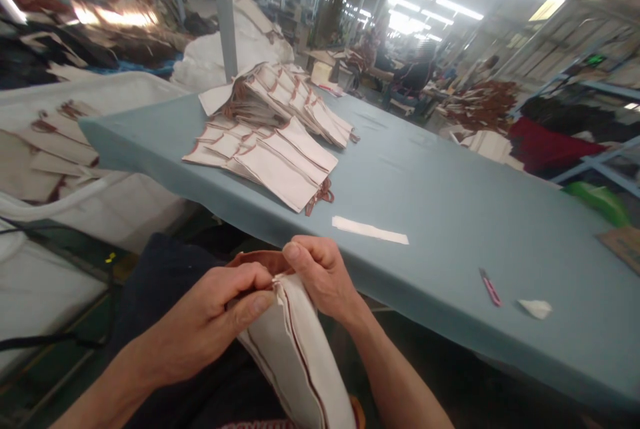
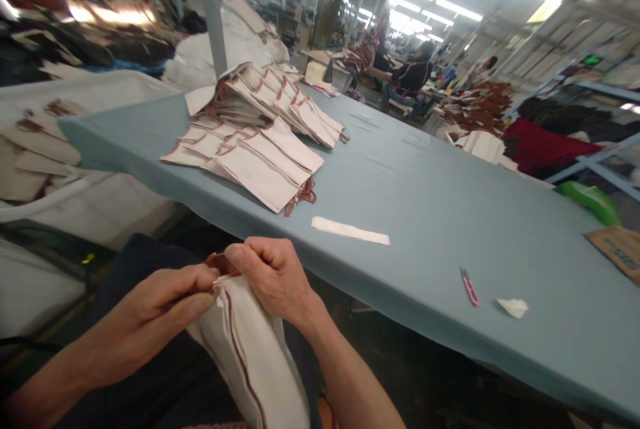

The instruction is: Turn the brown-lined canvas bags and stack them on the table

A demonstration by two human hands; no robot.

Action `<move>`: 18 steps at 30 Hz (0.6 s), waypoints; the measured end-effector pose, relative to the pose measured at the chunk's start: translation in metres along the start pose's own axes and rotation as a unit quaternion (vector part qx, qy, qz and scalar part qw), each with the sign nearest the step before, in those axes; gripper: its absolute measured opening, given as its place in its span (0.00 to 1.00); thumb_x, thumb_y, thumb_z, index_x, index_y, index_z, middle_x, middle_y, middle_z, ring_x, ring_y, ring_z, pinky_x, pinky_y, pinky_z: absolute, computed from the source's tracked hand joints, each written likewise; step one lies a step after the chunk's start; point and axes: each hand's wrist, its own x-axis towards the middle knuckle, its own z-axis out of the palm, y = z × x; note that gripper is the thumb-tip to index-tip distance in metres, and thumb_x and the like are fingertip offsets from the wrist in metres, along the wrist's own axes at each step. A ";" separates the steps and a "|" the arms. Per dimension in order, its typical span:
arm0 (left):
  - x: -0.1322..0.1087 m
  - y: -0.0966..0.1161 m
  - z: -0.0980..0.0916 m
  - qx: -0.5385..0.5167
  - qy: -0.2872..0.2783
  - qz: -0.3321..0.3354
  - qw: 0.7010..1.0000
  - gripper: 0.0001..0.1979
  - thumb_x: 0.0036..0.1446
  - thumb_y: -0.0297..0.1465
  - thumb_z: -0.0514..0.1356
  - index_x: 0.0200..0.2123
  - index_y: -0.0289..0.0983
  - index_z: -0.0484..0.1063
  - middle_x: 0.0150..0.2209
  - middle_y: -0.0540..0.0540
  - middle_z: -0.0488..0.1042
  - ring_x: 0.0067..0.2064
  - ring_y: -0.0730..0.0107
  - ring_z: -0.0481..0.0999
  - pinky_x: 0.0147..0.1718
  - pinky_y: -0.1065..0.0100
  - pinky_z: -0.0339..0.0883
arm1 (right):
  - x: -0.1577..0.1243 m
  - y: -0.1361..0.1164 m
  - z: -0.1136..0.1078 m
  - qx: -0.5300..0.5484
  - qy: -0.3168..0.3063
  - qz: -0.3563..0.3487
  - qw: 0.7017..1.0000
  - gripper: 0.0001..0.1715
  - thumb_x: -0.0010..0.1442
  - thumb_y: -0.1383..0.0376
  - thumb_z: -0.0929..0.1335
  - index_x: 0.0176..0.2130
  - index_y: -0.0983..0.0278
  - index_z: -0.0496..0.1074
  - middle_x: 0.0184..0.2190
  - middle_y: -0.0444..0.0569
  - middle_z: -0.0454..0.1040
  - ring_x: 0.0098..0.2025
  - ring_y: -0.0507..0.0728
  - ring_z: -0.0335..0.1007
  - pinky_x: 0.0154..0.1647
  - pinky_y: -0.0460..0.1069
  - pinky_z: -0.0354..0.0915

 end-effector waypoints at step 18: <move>-0.012 0.013 0.018 -0.027 0.070 -0.098 0.992 0.22 0.80 0.48 0.57 0.37 0.42 0.79 0.35 0.49 0.82 0.39 0.61 0.79 0.44 0.68 0.74 | -0.021 0.011 -0.010 -0.026 -0.044 -0.060 0.997 0.39 0.78 0.35 0.63 0.27 0.58 0.61 0.24 0.41 0.59 0.27 0.52 0.52 0.29 0.51 0.51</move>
